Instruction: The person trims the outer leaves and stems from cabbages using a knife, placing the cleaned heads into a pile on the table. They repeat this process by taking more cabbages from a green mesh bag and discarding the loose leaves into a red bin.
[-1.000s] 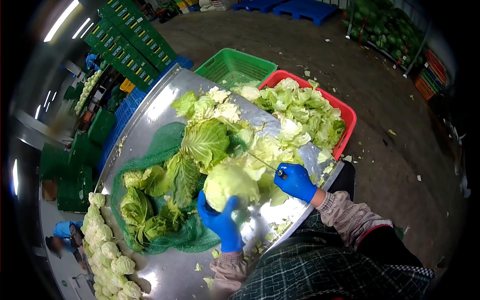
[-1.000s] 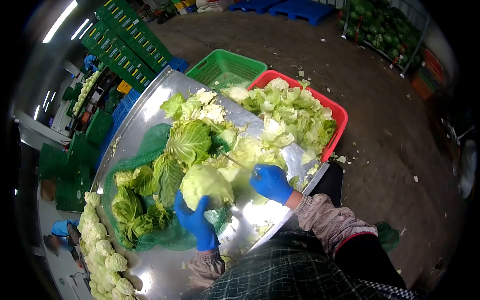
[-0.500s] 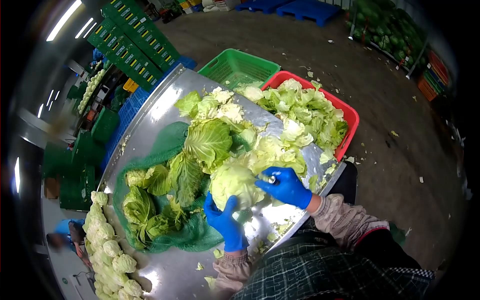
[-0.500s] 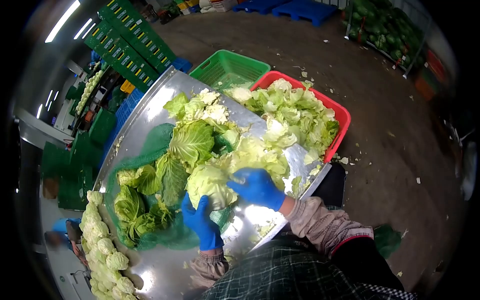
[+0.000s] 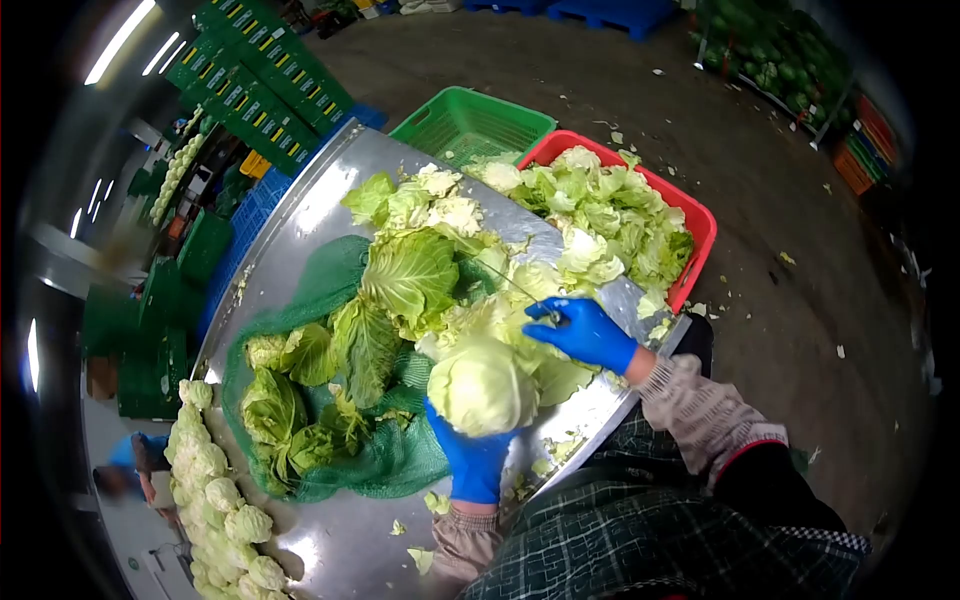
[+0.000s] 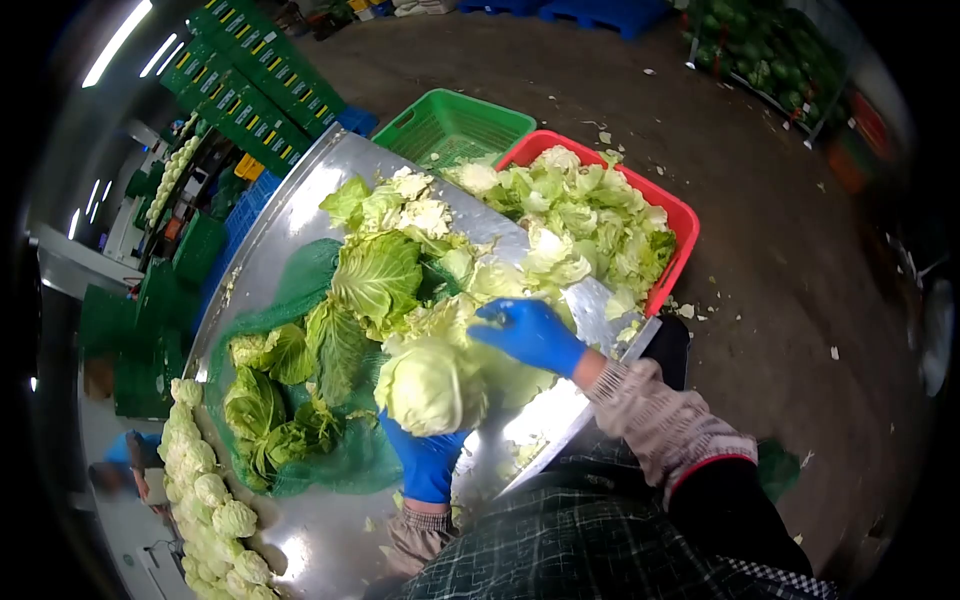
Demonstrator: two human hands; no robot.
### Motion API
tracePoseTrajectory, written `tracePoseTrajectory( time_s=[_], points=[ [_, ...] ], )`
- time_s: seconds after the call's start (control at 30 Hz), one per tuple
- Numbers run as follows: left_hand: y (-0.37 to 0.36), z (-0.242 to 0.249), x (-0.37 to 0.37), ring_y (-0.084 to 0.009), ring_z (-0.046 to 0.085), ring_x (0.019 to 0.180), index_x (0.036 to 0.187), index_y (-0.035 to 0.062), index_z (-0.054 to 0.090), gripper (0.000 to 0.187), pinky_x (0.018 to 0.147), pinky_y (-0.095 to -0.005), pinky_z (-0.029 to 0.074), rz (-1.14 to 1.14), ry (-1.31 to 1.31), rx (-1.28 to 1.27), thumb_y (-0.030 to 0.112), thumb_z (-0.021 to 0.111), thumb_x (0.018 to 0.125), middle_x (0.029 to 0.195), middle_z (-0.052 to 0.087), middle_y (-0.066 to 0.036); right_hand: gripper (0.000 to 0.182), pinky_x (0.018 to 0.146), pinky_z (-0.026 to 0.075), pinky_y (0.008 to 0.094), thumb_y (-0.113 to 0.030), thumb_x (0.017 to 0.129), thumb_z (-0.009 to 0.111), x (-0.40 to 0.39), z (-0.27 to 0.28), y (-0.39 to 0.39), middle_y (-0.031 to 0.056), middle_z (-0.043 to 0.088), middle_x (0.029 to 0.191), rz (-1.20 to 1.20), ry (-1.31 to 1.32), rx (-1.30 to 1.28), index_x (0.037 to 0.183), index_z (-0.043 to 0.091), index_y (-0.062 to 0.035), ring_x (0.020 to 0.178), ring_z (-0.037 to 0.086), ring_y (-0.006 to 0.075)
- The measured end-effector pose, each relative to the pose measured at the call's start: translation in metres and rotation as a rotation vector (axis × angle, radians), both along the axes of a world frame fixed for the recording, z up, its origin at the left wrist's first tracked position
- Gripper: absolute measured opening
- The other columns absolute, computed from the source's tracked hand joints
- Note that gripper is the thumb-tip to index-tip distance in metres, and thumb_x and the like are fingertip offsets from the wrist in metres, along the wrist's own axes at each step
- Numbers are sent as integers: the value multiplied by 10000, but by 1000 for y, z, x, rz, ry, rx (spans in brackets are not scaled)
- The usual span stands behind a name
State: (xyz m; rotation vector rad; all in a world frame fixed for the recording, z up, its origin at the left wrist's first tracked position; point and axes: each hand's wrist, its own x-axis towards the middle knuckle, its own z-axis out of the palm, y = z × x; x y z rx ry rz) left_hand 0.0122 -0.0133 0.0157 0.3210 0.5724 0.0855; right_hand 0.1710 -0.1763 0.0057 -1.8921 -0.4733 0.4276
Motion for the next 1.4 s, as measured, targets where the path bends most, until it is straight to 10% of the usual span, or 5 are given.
tracePoseTrajectory(
  time_s=[0.13, 0.8, 0.97, 1.13, 1.4],
  points=[
    [8, -38, -1, -343, 386, 1287, 1428, 95, 299, 833, 1071, -481, 337, -262, -345, 139, 690, 389, 851, 1438, 355, -119, 470, 543, 341, 220, -251, 798, 760, -44, 30, -3, -42, 405, 642, 152, 8, 187, 1193, 620, -39, 580, 352, 47],
    [-1, 0, -9, -304, 516, 1182, 1348, 47, 435, 658, 1010, -434, 424, 54, 60, 306, 532, 427, 903, 1324, 501, -156, 261, 590, 499, 266, -259, 788, 737, -35, 12, 10, 56, 622, 628, 71, -266, 271, 917, 692, -36, 541, 578, 147],
    [24, -42, -20, -318, 468, 1233, 1365, 12, 400, 665, 1067, -429, 365, 144, 51, 518, 500, 438, 915, 1348, 474, -172, 271, 612, 485, 290, -231, 762, 753, 5, -9, -16, 97, 678, 786, -101, -181, -281, 889, 673, -5, 667, 611, 134],
    [38, -102, -25, -330, 472, 1223, 1352, -8, 407, 494, 1065, -423, 365, 182, -123, 653, 315, 394, 980, 1328, 498, -164, 418, 734, 519, 318, -260, 712, 808, -49, 47, -1, 165, 633, 1085, 84, -318, 190, 1016, 654, -18, 864, 656, 247],
    [46, -136, -51, -270, 433, 1252, 1374, 42, 364, 510, 1032, -404, 385, 546, -528, -2202, 295, 481, 946, 1358, 456, -134, 256, 621, 515, 289, -219, 809, 716, -18, -17, -29, 97, 680, 889, -153, -196, 5, 934, 648, -6, 680, 616, 138]
  ],
)
